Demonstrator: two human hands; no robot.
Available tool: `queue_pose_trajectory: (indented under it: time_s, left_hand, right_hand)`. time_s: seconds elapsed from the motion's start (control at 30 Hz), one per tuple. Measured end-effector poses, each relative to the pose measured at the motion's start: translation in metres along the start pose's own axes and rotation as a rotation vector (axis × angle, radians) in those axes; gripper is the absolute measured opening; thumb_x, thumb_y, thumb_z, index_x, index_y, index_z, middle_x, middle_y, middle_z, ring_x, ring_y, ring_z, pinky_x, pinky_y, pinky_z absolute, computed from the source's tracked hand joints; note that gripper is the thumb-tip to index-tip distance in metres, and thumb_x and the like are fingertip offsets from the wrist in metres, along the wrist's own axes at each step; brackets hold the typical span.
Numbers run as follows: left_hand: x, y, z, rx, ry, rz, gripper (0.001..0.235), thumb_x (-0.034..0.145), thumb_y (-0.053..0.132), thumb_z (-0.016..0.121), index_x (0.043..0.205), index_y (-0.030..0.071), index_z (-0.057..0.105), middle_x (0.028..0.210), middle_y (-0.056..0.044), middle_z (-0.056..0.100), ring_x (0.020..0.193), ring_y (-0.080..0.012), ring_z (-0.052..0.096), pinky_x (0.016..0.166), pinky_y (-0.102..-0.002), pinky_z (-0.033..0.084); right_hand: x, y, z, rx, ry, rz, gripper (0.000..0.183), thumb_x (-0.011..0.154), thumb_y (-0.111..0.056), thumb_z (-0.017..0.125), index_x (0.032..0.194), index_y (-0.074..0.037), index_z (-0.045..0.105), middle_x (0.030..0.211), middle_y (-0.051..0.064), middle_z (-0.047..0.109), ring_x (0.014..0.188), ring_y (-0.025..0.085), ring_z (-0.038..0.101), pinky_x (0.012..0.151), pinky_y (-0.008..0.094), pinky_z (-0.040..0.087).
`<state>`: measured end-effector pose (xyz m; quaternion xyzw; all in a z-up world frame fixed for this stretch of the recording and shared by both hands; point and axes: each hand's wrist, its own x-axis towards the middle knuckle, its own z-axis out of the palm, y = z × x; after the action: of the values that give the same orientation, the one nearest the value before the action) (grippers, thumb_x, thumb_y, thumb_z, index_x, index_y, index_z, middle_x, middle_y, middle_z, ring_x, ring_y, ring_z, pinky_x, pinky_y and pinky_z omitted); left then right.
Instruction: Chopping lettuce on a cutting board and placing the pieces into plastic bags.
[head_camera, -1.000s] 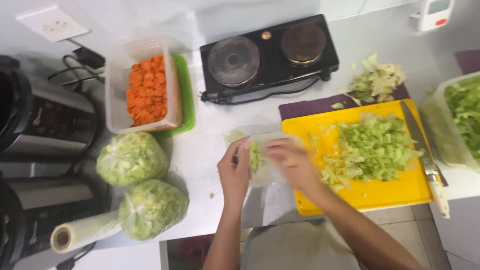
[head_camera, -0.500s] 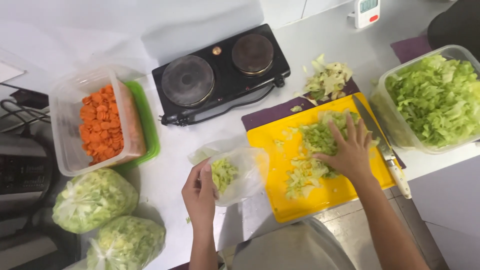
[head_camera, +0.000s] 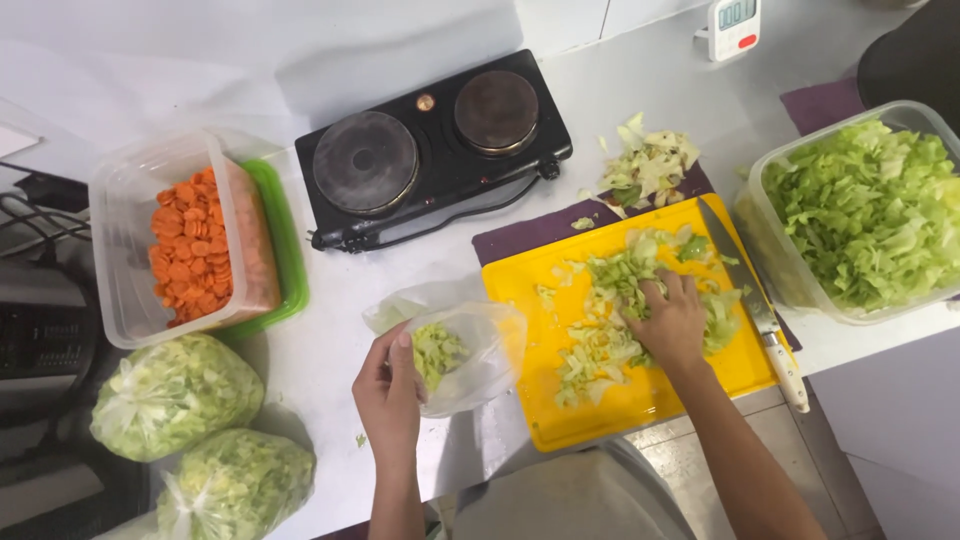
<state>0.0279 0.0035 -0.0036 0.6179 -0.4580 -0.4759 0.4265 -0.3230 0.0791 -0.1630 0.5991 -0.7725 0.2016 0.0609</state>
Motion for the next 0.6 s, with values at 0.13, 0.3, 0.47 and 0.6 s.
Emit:
queue_pose_trajectory:
  time_s: [0.13, 0.3, 0.47, 0.6]
  left_hand:
    - [-0.003, 0.01, -0.001, 0.026, 0.019, -0.007, 0.032, 0.101, 0.028, 0.062, 0.117, 0.003, 0.075, 0.062, 0.002, 0.054, 0.048, -0.0041, 0.045, 0.044, -0.023, 0.037]
    - [-0.003, 0.009, 0.0, 0.028, 0.021, 0.024, 0.03, 0.102, 0.026, 0.061, 0.117, 0.004, 0.075, 0.062, 0.003, 0.055, 0.049, -0.0037, 0.044, 0.045, -0.023, 0.035]
    - [0.0, 0.005, 0.003, 0.001, 0.012, 0.018, 0.03, 0.101, 0.026, 0.062, 0.116, 0.004, 0.075, 0.064, 0.004, 0.055, 0.049, -0.0033, 0.045, 0.044, -0.023, 0.037]
    - [0.005, -0.001, 0.006, 0.034, 0.026, 0.019, 0.031, 0.101, 0.027, 0.062, 0.117, 0.005, 0.075, 0.064, 0.006, 0.057, 0.05, -0.0027, 0.045, 0.045, -0.022, 0.037]
  right_hand:
    - [0.0, 0.004, -0.01, 0.125, 0.05, 0.019, 0.044, 0.062, -0.023, 0.089, 0.1, -0.009, 0.074, 0.116, 0.012, 0.065, 0.108, 0.035, 0.062, 0.085, 0.046, 0.056]
    - [0.008, 0.005, -0.031, 0.269, 0.109, 0.13, 0.03, 0.077, -0.017, 0.087, 0.1, -0.005, 0.074, 0.12, 0.019, 0.067, 0.085, 0.034, 0.068, 0.072, 0.042, 0.057]
    - [0.022, 0.008, -0.061, 0.399, 0.149, 0.011, 0.019, 0.089, -0.012, 0.081, 0.099, 0.0, 0.071, 0.107, 0.018, 0.07, 0.094, 0.03, 0.072, 0.076, 0.035, 0.058]
    - [0.04, -0.018, -0.103, 0.46, 0.119, 0.028, 0.027, 0.084, -0.01, 0.082, 0.103, 0.005, 0.069, 0.106, 0.02, 0.068, 0.085, 0.031, 0.068, 0.076, 0.039, 0.053]
